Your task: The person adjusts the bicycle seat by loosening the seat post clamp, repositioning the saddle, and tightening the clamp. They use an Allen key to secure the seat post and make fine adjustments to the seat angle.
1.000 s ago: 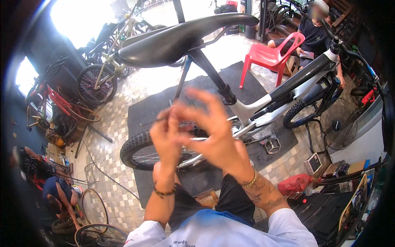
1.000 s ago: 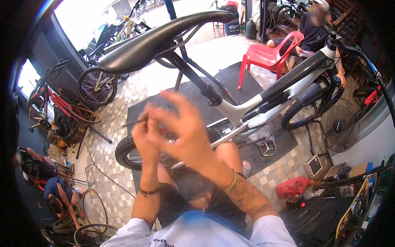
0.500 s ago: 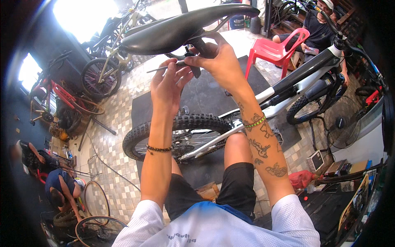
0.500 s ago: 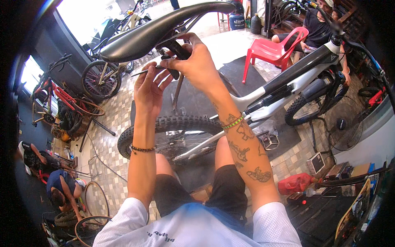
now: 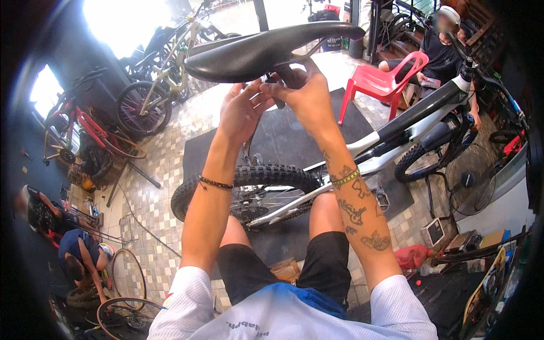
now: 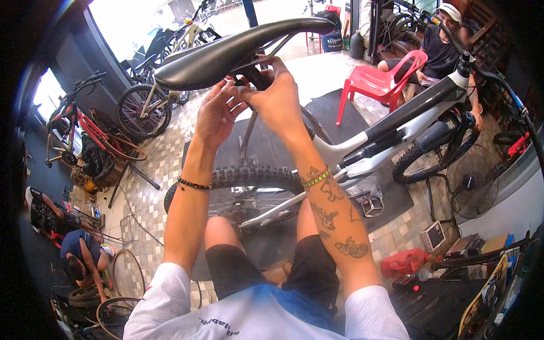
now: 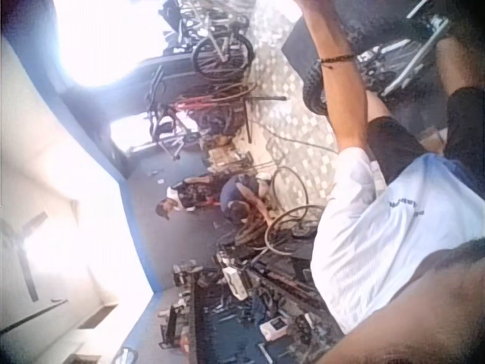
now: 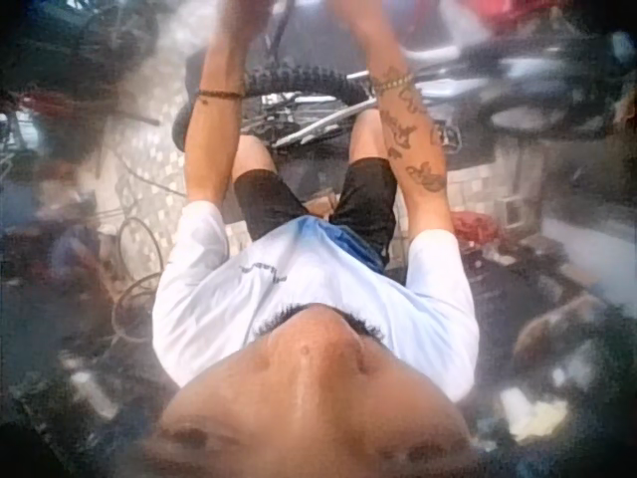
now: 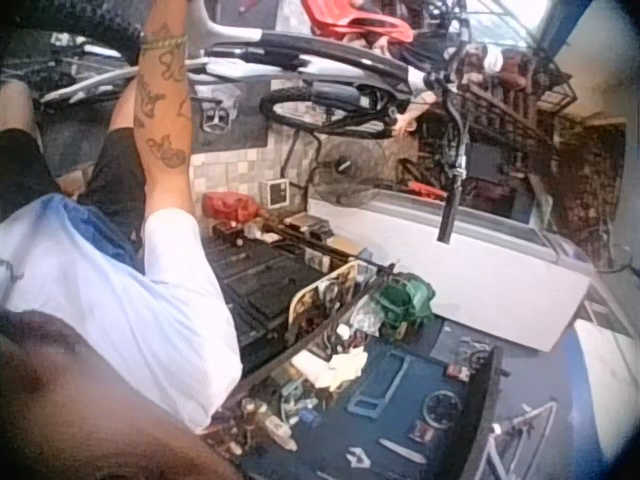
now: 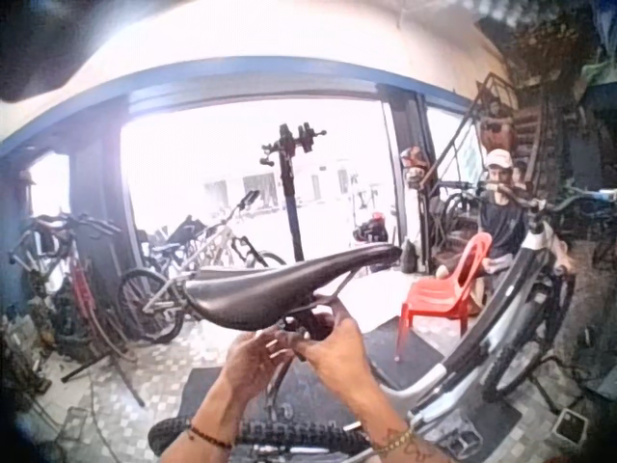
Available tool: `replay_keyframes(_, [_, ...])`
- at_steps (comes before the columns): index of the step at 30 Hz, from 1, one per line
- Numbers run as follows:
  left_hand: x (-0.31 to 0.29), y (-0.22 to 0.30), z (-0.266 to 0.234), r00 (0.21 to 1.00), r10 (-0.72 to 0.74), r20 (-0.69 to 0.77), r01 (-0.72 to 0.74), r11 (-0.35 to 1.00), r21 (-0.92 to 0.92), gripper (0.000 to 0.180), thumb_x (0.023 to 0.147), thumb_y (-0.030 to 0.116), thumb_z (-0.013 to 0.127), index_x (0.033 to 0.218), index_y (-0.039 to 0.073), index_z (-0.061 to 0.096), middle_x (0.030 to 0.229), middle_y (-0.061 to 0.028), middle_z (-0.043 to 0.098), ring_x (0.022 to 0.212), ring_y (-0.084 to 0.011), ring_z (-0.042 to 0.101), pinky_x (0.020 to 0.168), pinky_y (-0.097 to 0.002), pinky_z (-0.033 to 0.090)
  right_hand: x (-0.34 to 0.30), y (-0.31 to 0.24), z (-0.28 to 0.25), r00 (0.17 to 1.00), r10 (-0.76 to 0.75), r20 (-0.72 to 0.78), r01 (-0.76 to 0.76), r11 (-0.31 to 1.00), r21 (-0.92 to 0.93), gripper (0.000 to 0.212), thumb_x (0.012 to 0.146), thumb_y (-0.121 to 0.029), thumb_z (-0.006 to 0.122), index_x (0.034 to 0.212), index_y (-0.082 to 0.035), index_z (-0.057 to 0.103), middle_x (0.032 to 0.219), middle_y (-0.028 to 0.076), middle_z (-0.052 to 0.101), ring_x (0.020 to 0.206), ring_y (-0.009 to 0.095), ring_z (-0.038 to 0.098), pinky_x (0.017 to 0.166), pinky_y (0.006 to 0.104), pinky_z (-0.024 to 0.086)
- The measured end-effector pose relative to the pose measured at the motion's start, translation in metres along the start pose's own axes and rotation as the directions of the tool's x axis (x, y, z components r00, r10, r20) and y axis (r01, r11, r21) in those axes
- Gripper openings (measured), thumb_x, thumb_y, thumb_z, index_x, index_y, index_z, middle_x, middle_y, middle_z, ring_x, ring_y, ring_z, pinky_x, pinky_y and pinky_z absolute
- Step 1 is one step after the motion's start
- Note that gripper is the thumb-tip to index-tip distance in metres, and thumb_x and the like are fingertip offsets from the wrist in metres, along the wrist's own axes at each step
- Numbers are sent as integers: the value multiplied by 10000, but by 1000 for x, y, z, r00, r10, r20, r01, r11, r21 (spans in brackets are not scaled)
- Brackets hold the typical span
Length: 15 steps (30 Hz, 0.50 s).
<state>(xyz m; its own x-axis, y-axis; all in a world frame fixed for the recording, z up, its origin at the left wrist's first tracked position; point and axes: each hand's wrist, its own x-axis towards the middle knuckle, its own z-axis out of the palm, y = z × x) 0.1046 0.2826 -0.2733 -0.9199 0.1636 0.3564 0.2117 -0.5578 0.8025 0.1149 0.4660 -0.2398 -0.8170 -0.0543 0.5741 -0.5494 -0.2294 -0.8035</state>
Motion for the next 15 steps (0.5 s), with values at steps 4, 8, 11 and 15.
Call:
replay_keyframes(4, [14,5,-10,997,-48,68,45,998,47,318,1101,188,588,1385,47,587,1248,-110,728,1047,-179,745,923,-350,646,0,3,7,999,-35,-32,35,999,1,549,794,-95,902,1238,45,611,988,120,772,902,160,737,785,292,579])
replay_keyframes(8, [18,3,-12,995,-102,22,103,995,-5,271,1087,162,605,1325,36,639,1244,-73,734,1057,-156,740,880,-316,651,-1,2,9,999,-4,-49,6,999,32,507,800,-86,902,1218,11,631,980,104,772,914,150,733,810,291,572])
replay_keyframes(11, [6,7,4,994,-108,-31,105,991,-81,256,1076,135,607,1300,21,651,1243,-89,738,1039,-159,726,872,-321,631,-5,-6,9,998,-42,-50,41,999,-18,482,805,-87,905,1199,-3,640,989,98,773,927,147,729,819,284,567])
replay_keyframes(15, [1,-1,15,998,-51,-24,46,988,-147,243,1075,130,605,1281,11,656,1231,-114,744,1018,-131,730,837,-267,628,-5,4,10,994,-99,-39,99,995,20,508,798,-137,927,1190,-9,631,1007,91,764,932,142,722,831,298,566])
